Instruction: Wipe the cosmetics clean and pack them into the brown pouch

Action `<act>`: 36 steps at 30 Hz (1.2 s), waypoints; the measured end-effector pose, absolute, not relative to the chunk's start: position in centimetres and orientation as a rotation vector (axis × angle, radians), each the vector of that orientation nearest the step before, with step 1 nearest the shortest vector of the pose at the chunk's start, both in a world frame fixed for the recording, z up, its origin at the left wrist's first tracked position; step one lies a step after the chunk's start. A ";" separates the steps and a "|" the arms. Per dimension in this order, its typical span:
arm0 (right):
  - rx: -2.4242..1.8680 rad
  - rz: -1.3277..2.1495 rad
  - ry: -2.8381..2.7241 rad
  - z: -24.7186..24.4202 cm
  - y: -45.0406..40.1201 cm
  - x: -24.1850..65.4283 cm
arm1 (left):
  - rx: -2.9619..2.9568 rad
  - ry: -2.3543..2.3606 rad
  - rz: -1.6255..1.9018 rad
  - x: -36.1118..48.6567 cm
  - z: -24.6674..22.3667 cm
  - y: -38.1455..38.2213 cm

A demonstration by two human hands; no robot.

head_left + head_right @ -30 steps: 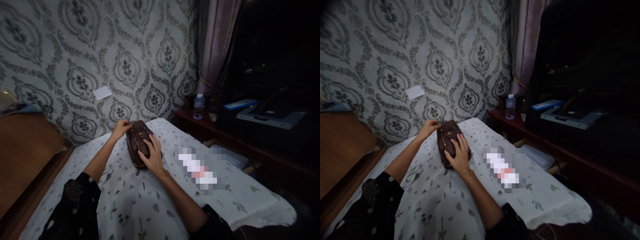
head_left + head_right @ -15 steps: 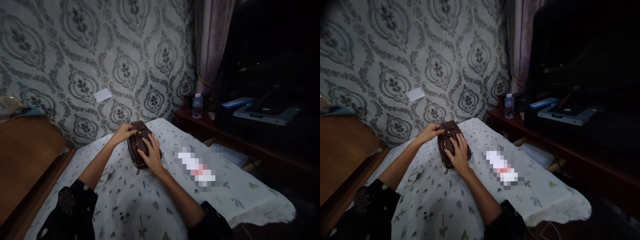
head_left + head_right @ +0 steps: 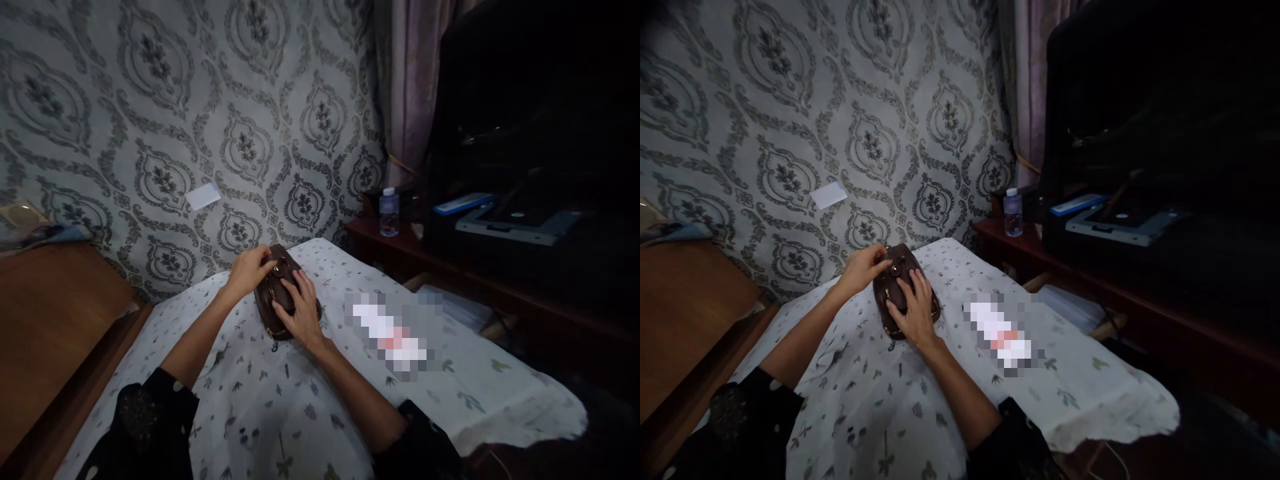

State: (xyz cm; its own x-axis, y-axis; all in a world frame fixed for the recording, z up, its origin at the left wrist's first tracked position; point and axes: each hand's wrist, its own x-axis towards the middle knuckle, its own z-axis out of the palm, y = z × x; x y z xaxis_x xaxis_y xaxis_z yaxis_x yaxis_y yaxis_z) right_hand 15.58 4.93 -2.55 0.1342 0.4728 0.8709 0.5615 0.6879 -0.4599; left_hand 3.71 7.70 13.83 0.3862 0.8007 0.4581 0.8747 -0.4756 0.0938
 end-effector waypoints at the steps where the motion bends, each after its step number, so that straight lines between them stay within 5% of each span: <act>1: -0.887 -0.082 -1.496 -2.5 4.9 15.6 | -2.500 -1.506 -0.665 3.9 13.8 7.9; 36: -1.092 0.122 -1.349 -3.9 4.1 14.8 | -2.553 -1.466 -1.166 5.1 10.9 7.8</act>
State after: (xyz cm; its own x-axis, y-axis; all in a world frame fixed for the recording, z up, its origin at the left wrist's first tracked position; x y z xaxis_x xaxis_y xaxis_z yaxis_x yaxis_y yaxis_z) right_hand 14.76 4.09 -3.89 0.2919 0.6380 0.7126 0.4995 0.5337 -0.6824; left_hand 5.11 7.77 10.85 0.3001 0.7558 0.5820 0.7374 -0.5709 0.3611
